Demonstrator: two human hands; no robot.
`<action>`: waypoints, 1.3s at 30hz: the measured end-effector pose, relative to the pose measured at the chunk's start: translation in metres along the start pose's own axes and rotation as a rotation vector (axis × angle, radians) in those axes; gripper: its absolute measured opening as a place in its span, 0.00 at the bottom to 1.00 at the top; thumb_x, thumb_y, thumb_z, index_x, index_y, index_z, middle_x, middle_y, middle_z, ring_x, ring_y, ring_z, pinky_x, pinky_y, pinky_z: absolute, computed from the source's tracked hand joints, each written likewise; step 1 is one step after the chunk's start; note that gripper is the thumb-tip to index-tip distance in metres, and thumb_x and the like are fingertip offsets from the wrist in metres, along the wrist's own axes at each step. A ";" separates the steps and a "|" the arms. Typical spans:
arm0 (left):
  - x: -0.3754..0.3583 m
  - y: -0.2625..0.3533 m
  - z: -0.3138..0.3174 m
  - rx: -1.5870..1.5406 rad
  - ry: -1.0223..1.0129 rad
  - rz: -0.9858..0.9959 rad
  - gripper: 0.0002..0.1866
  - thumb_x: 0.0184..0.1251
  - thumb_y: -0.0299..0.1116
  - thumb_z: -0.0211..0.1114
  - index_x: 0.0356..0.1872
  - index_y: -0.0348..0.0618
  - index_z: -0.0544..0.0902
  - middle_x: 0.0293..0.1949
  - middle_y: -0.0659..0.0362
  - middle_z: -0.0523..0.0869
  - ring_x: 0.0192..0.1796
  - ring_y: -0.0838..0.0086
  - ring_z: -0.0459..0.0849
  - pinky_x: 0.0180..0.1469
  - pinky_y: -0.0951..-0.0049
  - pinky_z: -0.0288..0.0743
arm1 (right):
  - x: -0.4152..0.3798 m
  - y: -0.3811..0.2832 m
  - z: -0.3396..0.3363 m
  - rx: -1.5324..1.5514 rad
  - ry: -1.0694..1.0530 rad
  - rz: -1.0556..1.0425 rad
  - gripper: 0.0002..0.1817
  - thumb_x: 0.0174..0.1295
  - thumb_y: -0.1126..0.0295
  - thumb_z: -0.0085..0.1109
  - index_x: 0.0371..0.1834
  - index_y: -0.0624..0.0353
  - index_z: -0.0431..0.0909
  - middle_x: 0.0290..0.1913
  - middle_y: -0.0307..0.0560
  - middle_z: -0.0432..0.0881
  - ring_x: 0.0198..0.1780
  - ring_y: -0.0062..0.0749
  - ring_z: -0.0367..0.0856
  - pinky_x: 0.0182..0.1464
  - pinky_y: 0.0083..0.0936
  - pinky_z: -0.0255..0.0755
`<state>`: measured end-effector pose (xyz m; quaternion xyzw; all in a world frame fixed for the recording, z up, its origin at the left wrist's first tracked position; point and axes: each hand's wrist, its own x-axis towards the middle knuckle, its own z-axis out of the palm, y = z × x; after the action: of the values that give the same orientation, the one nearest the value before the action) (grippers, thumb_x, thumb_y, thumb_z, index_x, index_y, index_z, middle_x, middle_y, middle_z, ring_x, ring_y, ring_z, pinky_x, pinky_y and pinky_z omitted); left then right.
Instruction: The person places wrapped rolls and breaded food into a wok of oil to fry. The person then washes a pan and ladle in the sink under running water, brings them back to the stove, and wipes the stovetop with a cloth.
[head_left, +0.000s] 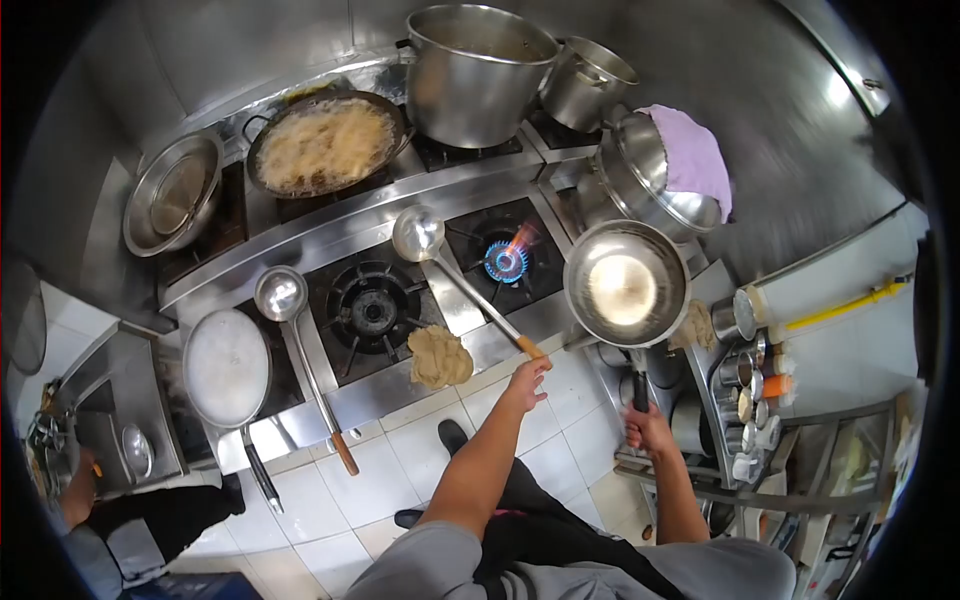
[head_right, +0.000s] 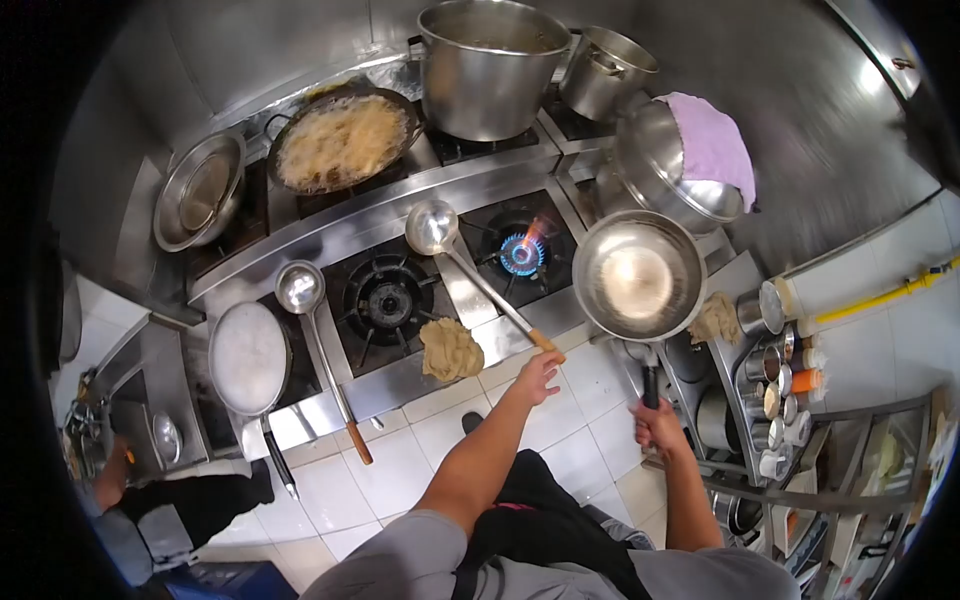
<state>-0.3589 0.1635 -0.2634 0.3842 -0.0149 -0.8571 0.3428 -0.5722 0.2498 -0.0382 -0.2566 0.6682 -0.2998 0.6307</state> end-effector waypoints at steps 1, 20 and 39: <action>-0.004 0.009 0.005 -0.013 0.020 0.009 0.42 0.53 0.51 0.71 0.70 0.53 0.64 0.74 0.58 0.58 0.78 0.58 0.45 0.67 0.34 0.54 | -0.007 0.006 -0.016 -0.067 0.050 -0.017 0.13 0.62 0.75 0.62 0.33 0.52 0.63 0.16 0.32 0.61 0.11 0.18 0.59 0.11 0.20 0.53; 0.078 -0.011 0.055 -0.210 0.001 0.038 0.37 0.57 0.50 0.72 0.67 0.57 0.68 0.73 0.59 0.61 0.76 0.66 0.55 0.70 0.41 0.54 | -0.028 0.103 -0.117 -0.372 0.548 -0.238 0.09 0.57 0.76 0.64 0.33 0.56 0.72 0.18 0.34 0.70 0.12 0.19 0.66 0.13 0.22 0.58; -0.345 -0.039 -0.073 0.487 0.458 0.605 0.20 0.68 0.50 0.65 0.27 0.47 0.70 0.12 0.65 0.69 0.10 0.79 0.67 0.13 0.72 0.63 | 0.037 0.088 0.027 -0.197 -0.131 -0.221 0.10 0.63 0.72 0.57 0.34 0.52 0.63 0.14 0.34 0.60 0.08 0.21 0.59 0.09 0.24 0.56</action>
<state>-0.1704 0.4170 -0.1020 0.6118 -0.2517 -0.5829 0.4718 -0.5448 0.2817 -0.1286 -0.4081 0.6197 -0.2829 0.6078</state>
